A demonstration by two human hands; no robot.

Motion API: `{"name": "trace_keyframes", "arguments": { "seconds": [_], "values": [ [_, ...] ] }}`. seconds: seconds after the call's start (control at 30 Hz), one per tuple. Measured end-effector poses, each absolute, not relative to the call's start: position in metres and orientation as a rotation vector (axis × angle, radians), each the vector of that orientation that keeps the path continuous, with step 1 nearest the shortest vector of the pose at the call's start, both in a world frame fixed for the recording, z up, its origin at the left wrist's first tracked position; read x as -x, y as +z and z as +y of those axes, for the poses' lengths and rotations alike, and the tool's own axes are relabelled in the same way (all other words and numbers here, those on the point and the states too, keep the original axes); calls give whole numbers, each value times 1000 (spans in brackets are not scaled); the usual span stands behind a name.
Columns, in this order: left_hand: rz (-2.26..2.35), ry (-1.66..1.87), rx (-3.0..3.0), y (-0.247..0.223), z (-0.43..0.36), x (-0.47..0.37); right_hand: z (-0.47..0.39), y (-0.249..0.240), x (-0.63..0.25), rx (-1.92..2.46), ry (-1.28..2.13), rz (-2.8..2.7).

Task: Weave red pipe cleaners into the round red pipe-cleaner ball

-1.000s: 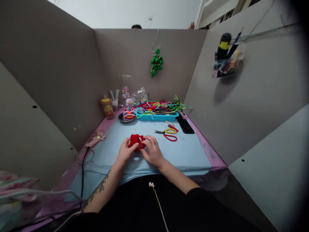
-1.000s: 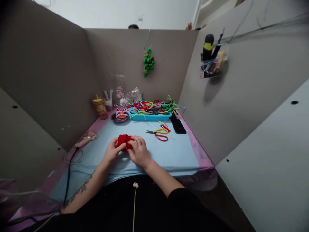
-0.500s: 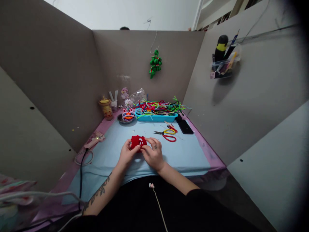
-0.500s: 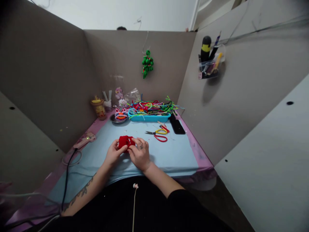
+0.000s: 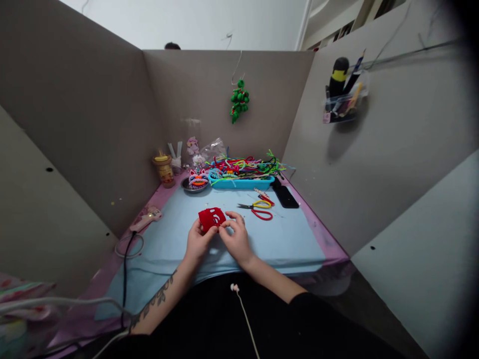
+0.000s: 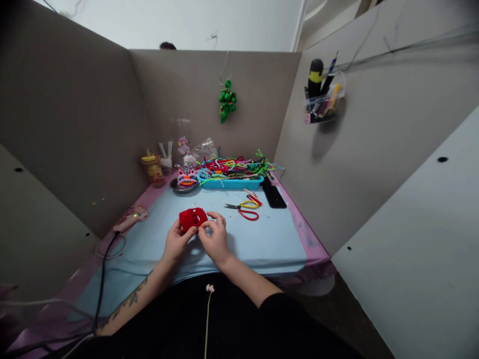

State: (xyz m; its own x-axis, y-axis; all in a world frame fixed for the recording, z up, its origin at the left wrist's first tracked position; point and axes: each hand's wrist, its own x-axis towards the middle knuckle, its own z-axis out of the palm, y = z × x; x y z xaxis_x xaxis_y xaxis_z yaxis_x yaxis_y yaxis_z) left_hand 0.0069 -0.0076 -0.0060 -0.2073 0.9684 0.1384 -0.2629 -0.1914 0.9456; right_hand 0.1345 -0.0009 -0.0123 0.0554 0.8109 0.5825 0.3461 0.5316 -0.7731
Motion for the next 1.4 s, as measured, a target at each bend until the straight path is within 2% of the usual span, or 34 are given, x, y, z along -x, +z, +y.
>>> {"name": "trace_keyframes", "arguments": {
  "seconds": [0.2,0.5,0.73,0.87,1.17,1.4],
  "values": [
    [1074,1615,-1017,-4,-10,-7,-1,-15,-137,976,413,-1599],
    [1051,1760,-901,-11,4,8,-10,-23,-136,883,-61,-1995],
    [821,1499,-760,-8,6,13,1,-12,-154,852,112,-1846],
    [748,1359,-766,-5,-1,10,5,-5,-160,829,80,-1802],
    [877,1373,-929,-9,-5,8,4,-7,-155,881,-33,-1896],
    [993,1373,-1097,-4,-8,3,4,4,-157,985,200,-1870]
  ]
}}
